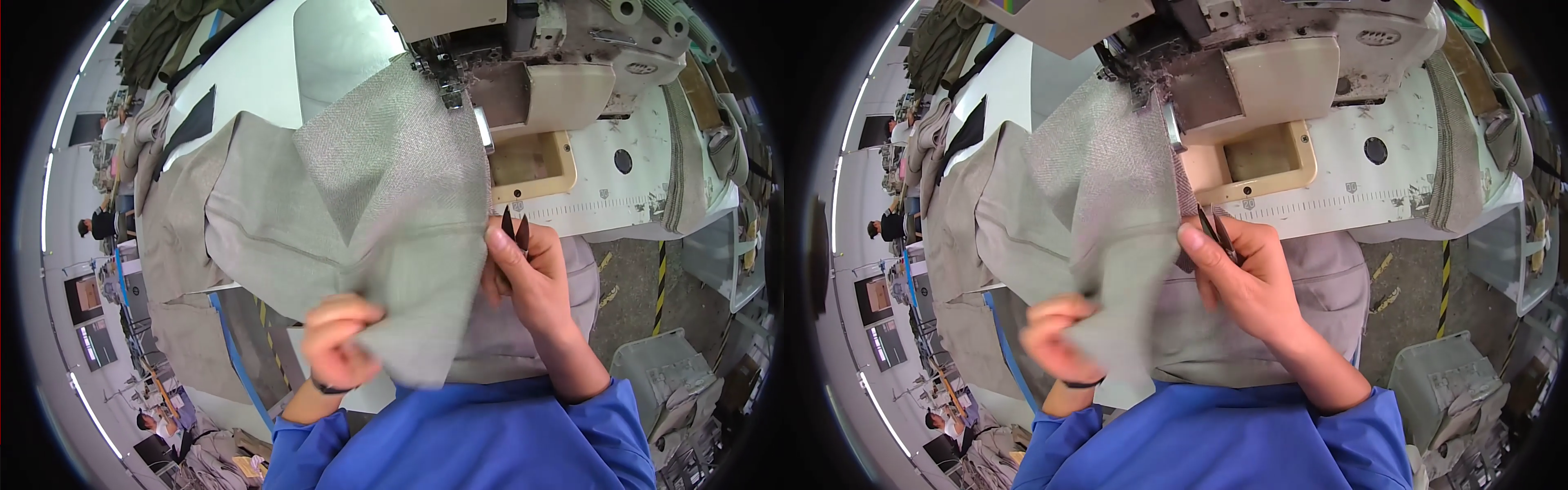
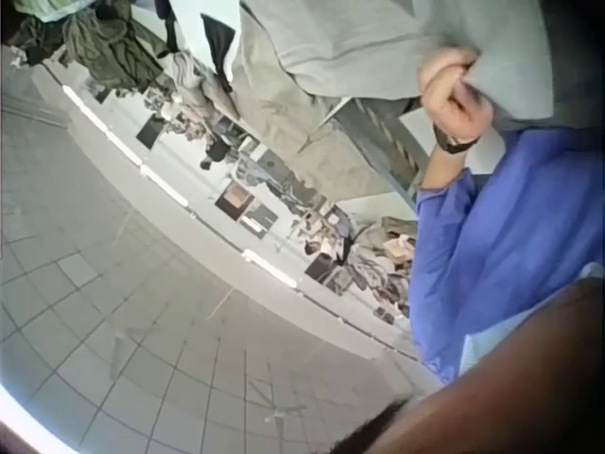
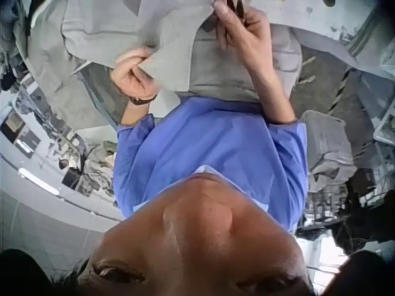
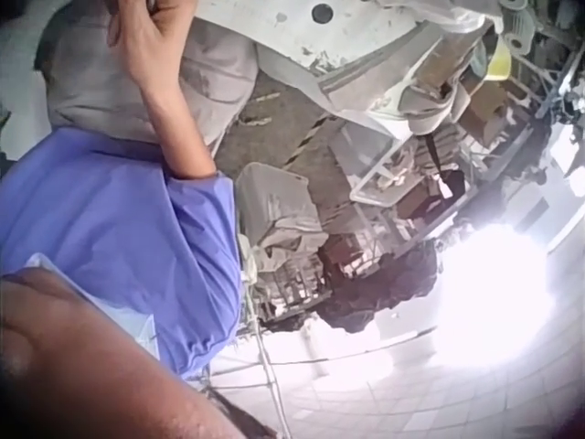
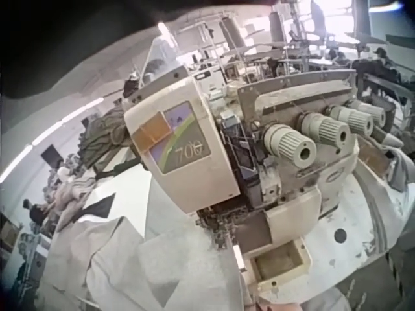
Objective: Operate an industrial sewing machine to join and finish edges of multiple fabric pieces.
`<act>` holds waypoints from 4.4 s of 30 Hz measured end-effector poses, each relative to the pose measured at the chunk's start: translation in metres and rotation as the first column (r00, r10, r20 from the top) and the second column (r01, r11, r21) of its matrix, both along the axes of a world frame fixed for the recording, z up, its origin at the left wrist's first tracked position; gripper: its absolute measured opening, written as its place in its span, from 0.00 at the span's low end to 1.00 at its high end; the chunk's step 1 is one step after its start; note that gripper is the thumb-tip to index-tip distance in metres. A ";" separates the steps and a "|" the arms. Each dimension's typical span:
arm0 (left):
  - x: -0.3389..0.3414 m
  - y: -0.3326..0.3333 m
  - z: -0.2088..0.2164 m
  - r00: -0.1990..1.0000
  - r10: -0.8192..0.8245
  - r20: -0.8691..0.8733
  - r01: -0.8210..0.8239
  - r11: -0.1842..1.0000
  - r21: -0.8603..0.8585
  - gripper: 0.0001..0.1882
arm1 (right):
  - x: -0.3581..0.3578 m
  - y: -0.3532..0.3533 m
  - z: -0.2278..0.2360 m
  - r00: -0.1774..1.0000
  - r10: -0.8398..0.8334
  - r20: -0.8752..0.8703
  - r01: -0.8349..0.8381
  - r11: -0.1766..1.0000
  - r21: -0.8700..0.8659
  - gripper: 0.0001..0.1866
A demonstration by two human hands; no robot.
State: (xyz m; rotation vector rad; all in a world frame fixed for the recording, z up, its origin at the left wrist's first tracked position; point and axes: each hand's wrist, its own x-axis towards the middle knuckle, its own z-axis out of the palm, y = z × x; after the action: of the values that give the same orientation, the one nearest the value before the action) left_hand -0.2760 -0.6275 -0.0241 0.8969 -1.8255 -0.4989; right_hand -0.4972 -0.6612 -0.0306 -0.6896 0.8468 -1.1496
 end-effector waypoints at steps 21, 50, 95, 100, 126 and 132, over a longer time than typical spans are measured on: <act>-0.040 -0.063 0.059 0.784 -0.239 0.572 0.369 0.922 -0.120 0.10 | 0.025 0.014 -0.007 0.982 -0.141 -0.125 0.099 0.950 -0.297 0.03; -0.044 -0.122 0.059 0.675 0.047 0.737 0.395 0.820 -0.414 0.06 | 0.012 -0.028 -0.002 0.988 -0.137 -0.070 0.116 0.963 -0.244 0.03; -0.068 -0.093 0.054 0.815 -0.038 0.578 0.151 0.977 -0.148 0.09 | 0.005 -0.027 -0.006 0.984 -0.091 -0.155 0.045 0.960 -0.275 0.06; -0.063 -0.097 0.052 0.785 -0.041 0.618 0.176 0.971 -0.160 0.10 | 0.005 -0.029 -0.006 0.984 -0.079 -0.158 0.035 0.964 -0.265 0.05; -0.053 -0.103 0.046 0.654 -0.029 0.756 0.277 0.939 -0.203 0.25 | -0.009 -0.024 0.002 0.999 0.015 -0.031 -0.017 0.998 -0.061 0.07; -0.048 -0.108 0.047 0.687 -0.085 0.722 0.327 0.923 -0.202 0.26 | -0.011 -0.032 -0.002 0.977 0.013 0.214 0.010 0.994 -0.110 0.10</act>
State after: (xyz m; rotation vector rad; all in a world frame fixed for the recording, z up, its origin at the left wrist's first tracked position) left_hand -0.3244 -0.7353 0.0229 0.6928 -2.6459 0.0488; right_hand -0.5081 -0.6929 -0.0325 -0.6427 0.6032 -1.2519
